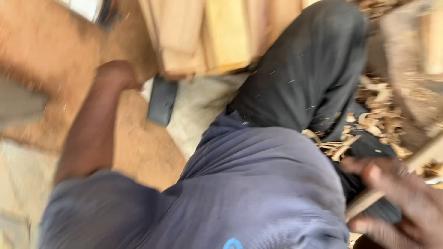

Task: The person sits on the ground and uses a hammer and chisel to carve a small piece of wood placed on a wooden block. They repeatedly strike the chisel to shape the wood, occasionally adjusting its position.

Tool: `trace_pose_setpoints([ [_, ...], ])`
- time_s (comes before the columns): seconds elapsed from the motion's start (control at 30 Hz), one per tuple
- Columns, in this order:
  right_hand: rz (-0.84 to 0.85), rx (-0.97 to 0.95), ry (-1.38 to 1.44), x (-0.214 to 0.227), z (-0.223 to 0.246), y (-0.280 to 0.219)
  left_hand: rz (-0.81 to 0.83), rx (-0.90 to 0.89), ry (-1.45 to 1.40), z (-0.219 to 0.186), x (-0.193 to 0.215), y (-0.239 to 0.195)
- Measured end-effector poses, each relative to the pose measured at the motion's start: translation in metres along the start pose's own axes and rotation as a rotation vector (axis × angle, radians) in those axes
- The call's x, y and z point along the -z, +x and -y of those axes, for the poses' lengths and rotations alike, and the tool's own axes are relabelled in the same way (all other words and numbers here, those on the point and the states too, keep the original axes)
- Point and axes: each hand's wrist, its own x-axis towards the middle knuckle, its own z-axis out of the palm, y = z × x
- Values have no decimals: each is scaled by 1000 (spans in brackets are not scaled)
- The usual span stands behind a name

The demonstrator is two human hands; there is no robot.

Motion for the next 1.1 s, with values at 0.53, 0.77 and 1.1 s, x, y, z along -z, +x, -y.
trace_pose_setpoints([
  [0.53,517,-121,507,44,66,-22,-595,-1333,306,-408,338,-297],
  [0.77,-187,236,-361,46,-10,-27,-785,-1371,9,-556,281,-210],
  [1.1,-1031,-618,-498,43,-228,-86,-590,-1241,349,-580,286,-167],
])
